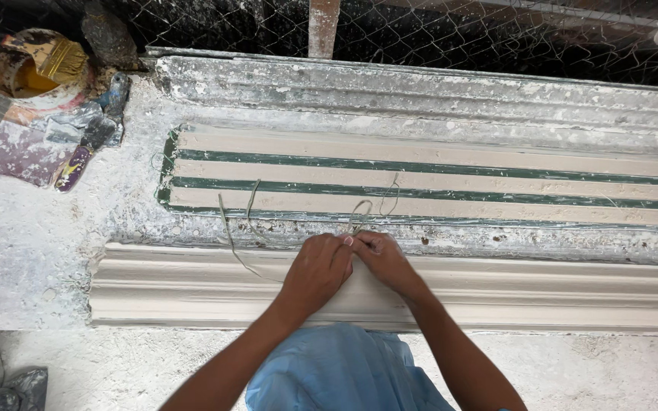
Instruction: The person ties a green string into a loop and places it on a long white decorative molding. They then use a small abrasive block to sand the surface of the molding, moving along its length to smooth the finish.
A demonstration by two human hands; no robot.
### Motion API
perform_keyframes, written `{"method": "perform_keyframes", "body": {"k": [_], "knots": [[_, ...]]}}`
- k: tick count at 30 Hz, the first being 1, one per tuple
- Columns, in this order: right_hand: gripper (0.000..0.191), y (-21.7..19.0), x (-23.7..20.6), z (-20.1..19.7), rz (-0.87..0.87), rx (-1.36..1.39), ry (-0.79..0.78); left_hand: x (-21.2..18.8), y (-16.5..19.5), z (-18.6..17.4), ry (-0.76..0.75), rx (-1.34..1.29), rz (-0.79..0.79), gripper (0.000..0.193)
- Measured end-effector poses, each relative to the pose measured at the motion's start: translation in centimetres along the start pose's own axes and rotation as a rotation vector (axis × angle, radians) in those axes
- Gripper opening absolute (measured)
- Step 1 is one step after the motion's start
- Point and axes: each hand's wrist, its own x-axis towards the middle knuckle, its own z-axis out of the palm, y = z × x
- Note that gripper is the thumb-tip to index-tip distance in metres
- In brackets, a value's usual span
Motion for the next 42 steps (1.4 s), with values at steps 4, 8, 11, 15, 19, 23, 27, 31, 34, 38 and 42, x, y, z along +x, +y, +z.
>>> {"method": "perform_keyframes", "body": {"k": [4, 8, 11, 15, 19, 23, 27, 31, 34, 38, 42], "knots": [[0.031, -0.3, 0.1, -3.1, -0.121, -0.108, -0.403, 0.9, -1.0, -2.0, 0.001, 0.036, 0.396, 0.015], [0.021, 0.2, 0.2, -4.4, -0.113, -0.206, -0.542, 1.8, -1.5, -2.4, -0.010, 0.003, 0.654, 0.003], [0.017, 0.4, 0.2, -4.6, -0.105, -0.233, -0.650, 2.4, -1.6, -2.2, 0.003, 0.000, 0.769, 0.005], [0.032, 0.5, 0.1, -4.9, -0.016, -0.225, -0.727, 2.9, -1.7, -2.0, 0.004, -0.001, 0.798, 0.005], [0.011, 0.3, 0.0, -5.4, -0.060, -0.236, -0.692, 2.5, -1.5, -1.7, -0.048, -0.005, 0.598, 0.008], [0.018, -0.9, -0.9, -4.7, -0.180, -0.089, -0.357, 1.7, -0.4, -0.5, -0.046, -0.165, 0.120, 0.013], [0.008, -2.8, -2.1, -2.3, -0.390, -0.415, 0.125, 1.5, 0.9, 1.1, 0.037, -0.461, -0.249, 0.004], [0.007, -4.4, -2.5, -0.7, -0.850, -0.752, 0.511, 2.1, 1.6, 1.8, 0.004, -1.001, -0.704, 0.016], [0.011, -4.7, -2.5, -0.1, -1.042, -0.671, 0.544, 2.8, 1.8, 1.2, -0.078, -1.389, -1.006, 0.023], [0.021, -3.6, -2.2, 0.5, -1.057, -0.473, 0.495, 3.3, 2.3, 0.1, -0.004, -1.227, -0.912, 0.023], [0.026, -2.2, -1.7, 0.9, -1.102, -0.196, 0.522, 3.2, 3.1, -0.3, 0.138, -1.242, -0.794, 0.019]]}}
